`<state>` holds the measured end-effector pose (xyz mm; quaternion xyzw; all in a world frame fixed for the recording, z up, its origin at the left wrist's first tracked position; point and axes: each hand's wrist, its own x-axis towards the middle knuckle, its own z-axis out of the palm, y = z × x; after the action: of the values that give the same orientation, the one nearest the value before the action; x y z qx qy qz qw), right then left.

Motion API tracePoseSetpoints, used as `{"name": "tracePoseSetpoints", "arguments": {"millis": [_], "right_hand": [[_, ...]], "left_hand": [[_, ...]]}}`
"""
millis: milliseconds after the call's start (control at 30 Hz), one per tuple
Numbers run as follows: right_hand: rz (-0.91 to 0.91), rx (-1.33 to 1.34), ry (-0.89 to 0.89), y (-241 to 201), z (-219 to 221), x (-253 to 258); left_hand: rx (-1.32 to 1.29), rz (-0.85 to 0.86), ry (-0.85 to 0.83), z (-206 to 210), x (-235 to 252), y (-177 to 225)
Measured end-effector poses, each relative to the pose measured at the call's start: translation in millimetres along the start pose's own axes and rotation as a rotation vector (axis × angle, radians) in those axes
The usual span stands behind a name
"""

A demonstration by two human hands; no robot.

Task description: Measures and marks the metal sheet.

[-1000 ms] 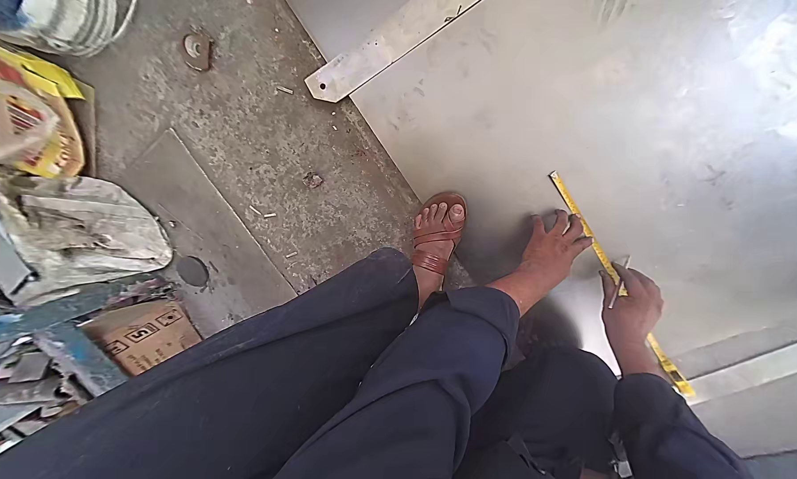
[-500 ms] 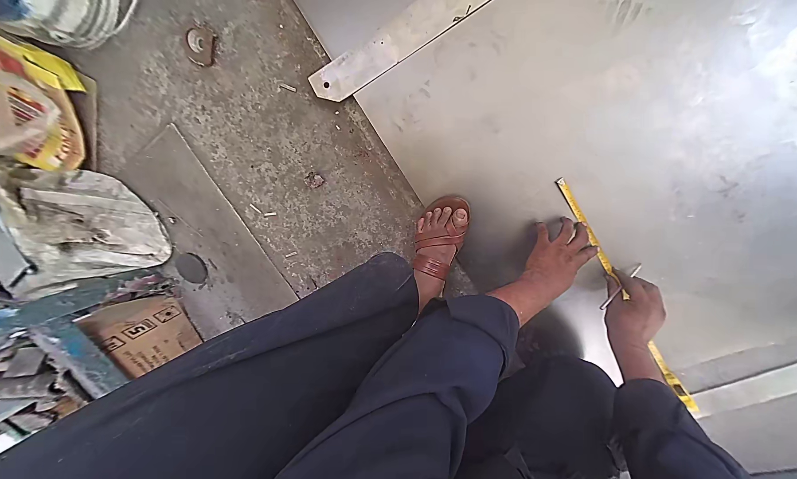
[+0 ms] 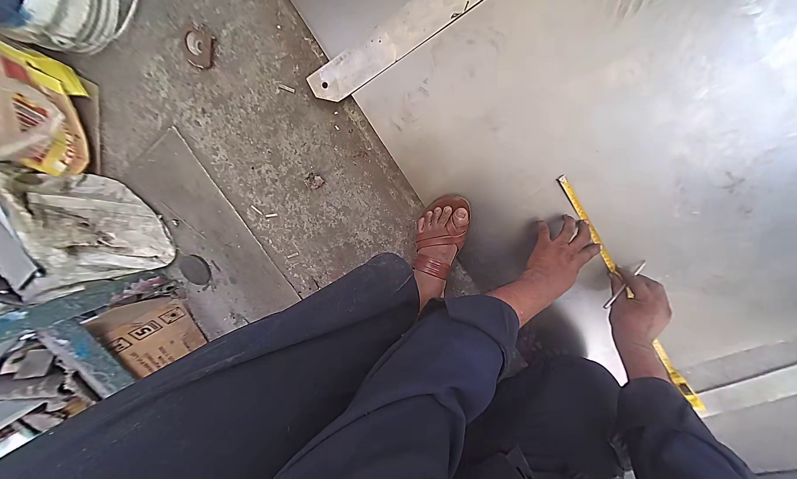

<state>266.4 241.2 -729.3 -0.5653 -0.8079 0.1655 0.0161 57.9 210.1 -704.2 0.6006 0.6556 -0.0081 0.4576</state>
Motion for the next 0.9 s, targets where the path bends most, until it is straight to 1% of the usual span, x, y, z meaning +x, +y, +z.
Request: {"name": "tracePoseSetpoints", "arguments": {"millis": [567, 667, 767, 833, 900], "right_hand": [[-0.004, -0.010, -0.011, 3, 0, -1], [-0.013, 0.006, -0.028, 0, 2, -1], [0.014, 0.122, 0.027, -9, -9, -23], [0.055, 0.285, 0.080, -22, -8, -33], [0.116, 0.423, 0.051, -31, 0, -49]], "left_hand": [[0.028, -0.003, 0.004, 0, -1, 0], [0.042, -0.016, 0.061, 0, -3, -4], [0.085, -0.018, 0.084, 2, -5, 4], [0.129, -0.035, 0.087, 1, 0, 3], [0.179, -0.041, 0.096, 6, 0, 1]]}}
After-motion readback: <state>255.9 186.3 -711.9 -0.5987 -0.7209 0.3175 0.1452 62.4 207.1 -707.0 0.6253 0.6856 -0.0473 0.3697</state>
